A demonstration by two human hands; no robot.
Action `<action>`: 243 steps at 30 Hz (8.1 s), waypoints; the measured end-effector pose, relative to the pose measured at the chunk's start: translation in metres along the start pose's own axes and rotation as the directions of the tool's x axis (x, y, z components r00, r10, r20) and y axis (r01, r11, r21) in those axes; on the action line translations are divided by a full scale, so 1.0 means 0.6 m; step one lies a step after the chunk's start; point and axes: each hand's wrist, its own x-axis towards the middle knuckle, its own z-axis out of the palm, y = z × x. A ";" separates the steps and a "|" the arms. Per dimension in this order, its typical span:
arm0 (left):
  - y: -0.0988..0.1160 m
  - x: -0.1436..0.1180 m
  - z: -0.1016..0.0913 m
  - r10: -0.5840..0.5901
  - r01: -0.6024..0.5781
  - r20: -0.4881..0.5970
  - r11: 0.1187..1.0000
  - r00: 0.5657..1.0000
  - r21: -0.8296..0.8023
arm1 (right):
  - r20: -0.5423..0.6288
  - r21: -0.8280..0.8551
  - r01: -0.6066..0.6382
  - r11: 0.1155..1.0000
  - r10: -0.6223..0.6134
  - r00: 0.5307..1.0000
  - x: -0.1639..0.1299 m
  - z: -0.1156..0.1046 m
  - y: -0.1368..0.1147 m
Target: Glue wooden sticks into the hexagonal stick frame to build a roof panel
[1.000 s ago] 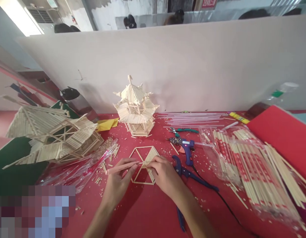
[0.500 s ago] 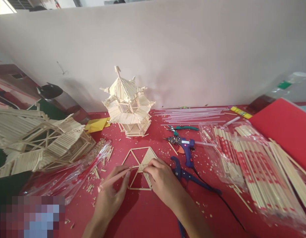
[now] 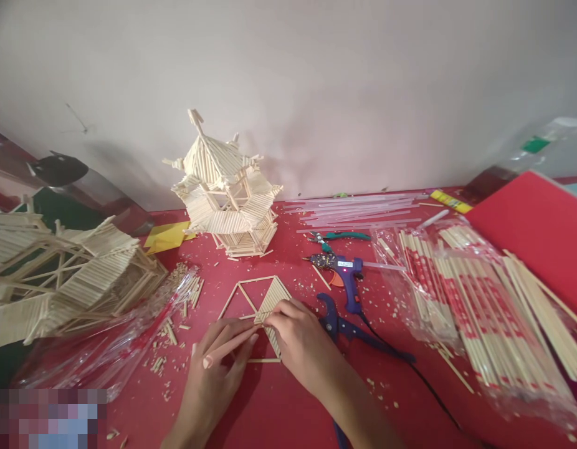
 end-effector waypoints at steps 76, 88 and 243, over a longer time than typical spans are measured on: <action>-0.061 0.088 -0.093 -0.504 0.358 0.072 0.700 0.861 0.618 | -0.054 -0.021 0.045 0.999 -0.046 0.997 0.004 -0.001 0.006; -0.038 -0.014 -0.134 -0.375 0.248 0.294 0.886 0.879 0.392 | -0.070 -0.043 0.042 0.998 -0.045 0.997 0.003 -0.002 -0.001; -0.111 0.042 -0.063 -0.484 0.484 0.001 0.874 0.875 0.031 | -0.076 -0.069 0.059 0.996 -0.064 0.995 0.001 0.013 0.011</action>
